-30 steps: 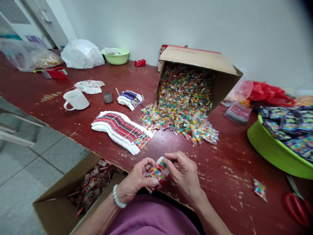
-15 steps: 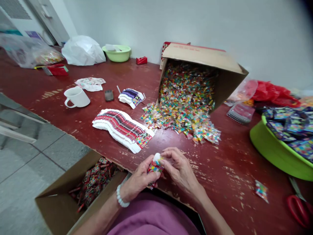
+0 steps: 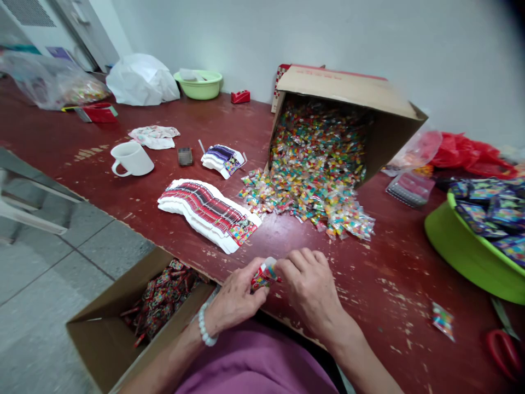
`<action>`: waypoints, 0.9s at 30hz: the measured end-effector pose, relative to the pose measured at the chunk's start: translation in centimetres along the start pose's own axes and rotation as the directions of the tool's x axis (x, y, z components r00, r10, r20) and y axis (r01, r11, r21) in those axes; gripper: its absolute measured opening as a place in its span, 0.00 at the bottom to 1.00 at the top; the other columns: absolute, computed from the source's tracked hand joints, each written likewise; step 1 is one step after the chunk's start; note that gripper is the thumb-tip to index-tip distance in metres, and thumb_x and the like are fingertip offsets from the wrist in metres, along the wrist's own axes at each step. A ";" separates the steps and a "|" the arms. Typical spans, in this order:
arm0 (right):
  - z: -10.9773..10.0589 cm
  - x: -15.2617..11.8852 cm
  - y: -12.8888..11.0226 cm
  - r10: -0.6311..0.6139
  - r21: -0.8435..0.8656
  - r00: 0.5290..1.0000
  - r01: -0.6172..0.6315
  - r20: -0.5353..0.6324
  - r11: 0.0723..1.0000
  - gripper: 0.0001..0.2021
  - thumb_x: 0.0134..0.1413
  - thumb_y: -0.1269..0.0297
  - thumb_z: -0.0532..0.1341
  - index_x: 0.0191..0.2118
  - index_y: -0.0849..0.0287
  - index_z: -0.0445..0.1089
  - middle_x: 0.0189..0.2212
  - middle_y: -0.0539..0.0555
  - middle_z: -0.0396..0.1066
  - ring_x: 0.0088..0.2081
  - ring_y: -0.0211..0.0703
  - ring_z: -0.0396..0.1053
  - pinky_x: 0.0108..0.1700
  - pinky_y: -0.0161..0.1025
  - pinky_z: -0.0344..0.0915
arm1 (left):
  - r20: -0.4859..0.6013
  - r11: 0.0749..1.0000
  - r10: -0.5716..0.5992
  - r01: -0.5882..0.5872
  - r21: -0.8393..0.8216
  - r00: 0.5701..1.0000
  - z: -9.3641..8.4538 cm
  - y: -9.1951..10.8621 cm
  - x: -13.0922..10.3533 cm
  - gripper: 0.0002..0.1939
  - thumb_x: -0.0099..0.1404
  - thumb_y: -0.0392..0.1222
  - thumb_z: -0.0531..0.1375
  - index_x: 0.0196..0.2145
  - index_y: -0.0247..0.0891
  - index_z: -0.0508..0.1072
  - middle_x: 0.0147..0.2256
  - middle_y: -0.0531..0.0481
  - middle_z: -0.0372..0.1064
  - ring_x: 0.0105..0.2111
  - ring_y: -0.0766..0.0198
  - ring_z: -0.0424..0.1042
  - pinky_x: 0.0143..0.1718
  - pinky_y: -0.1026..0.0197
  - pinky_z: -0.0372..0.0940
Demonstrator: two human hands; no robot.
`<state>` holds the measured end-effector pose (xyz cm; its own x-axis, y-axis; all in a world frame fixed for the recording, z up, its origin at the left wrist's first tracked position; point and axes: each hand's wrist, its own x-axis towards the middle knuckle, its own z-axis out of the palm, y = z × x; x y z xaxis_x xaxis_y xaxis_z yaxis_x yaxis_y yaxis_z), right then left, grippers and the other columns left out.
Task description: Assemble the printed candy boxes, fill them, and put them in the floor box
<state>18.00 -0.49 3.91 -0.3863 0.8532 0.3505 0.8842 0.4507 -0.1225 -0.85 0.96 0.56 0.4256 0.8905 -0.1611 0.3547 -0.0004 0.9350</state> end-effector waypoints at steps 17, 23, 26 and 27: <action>2.6 -0.3 -0.6 0.312 0.815 0.923 -0.353 0.224 0.459 0.14 0.59 0.67 0.60 0.51 0.54 0.66 0.32 0.49 0.76 0.31 0.39 0.74 0.35 0.34 0.69 | 0.182 0.969 -0.039 0.081 -0.231 0.983 0.7 0.6 0.6 0.16 0.58 0.35 0.58 0.46 0.38 0.69 0.32 0.54 0.67 0.29 0.66 0.63 0.31 0.65 0.62; 3.2 -0.5 -1.1 0.469 0.826 0.883 -0.275 0.014 0.492 0.11 0.57 0.66 0.63 0.46 0.53 0.68 0.38 0.53 0.73 0.40 0.44 0.73 0.42 0.41 0.70 | 0.206 0.881 -0.117 0.197 -0.431 0.972 1.0 0.8 0.4 0.16 0.58 0.36 0.58 0.45 0.37 0.66 0.26 0.57 0.62 0.21 0.70 0.60 0.23 0.66 0.60; 2.7 -0.6 -0.8 0.381 0.684 0.919 -0.215 -0.099 0.697 0.05 0.57 0.66 0.63 0.40 0.53 0.73 0.44 0.57 0.70 0.47 0.50 0.69 0.49 0.48 0.67 | 0.169 0.851 -0.112 0.182 -0.492 0.979 0.9 0.8 0.2 0.17 0.57 0.36 0.59 0.45 0.36 0.67 0.28 0.55 0.65 0.22 0.70 0.62 0.24 0.65 0.61; 2.6 -0.7 -0.8 0.337 0.658 0.938 -0.201 -0.084 0.725 0.04 0.58 0.66 0.63 0.38 0.52 0.75 0.45 0.57 0.70 0.48 0.51 0.68 0.50 0.49 0.66 | 0.156 0.841 -0.108 0.174 -0.512 0.982 0.9 0.8 0.2 0.17 0.57 0.36 0.60 0.46 0.36 0.68 0.30 0.55 0.66 0.24 0.69 0.62 0.26 0.65 0.61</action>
<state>16.88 -0.73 1.36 -0.0428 0.9299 0.3653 0.5463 0.3279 -0.7708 0.25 0.70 0.95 0.5095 0.8034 -0.3081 -0.0537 0.3871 0.9205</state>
